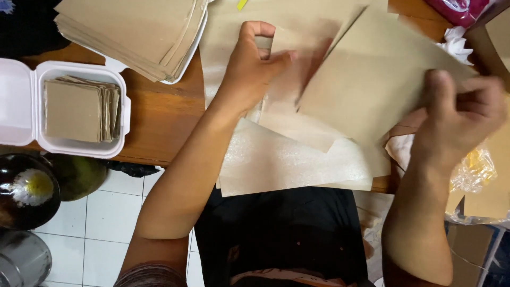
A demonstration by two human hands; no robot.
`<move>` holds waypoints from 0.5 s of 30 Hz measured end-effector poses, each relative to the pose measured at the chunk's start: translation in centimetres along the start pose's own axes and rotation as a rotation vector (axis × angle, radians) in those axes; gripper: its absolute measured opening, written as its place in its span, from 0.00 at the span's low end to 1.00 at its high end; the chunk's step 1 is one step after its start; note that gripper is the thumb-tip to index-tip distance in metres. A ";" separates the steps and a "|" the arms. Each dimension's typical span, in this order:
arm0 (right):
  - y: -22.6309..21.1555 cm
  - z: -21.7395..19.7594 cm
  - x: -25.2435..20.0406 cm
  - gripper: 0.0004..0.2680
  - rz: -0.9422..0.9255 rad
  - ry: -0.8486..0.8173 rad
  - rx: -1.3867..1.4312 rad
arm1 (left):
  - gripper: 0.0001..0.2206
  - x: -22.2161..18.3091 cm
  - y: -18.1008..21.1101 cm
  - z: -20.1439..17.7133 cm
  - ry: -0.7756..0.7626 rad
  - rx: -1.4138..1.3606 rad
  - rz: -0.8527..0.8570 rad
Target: Folding brown paper sheets and cutting them with scissors to create small pouches.
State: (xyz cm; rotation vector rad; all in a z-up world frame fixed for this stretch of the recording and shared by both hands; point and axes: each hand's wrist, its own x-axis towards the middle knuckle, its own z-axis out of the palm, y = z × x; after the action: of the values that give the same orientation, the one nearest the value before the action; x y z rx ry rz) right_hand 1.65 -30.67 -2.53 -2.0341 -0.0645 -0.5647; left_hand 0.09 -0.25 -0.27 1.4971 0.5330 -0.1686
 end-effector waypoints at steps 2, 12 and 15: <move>-1.8 0.5 0.4 0.07 -0.118 0.182 0.027 | 0.18 -0.1 -0.3 -0.1 -0.026 0.039 0.021; -8.6 2.3 -0.9 0.06 -0.802 -0.662 0.130 | 0.39 -2.7 6.1 -0.1 -0.096 -0.107 -0.339; -8.0 2.6 -1.5 0.06 -0.698 -0.830 0.032 | 0.39 -2.2 5.1 -0.1 -0.073 0.071 -0.219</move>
State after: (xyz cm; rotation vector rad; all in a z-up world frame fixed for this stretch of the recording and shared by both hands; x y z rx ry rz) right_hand -0.91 -24.11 2.25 -2.0588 -1.2953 -0.0815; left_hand 0.32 -0.14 5.28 1.4936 0.6370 -0.4147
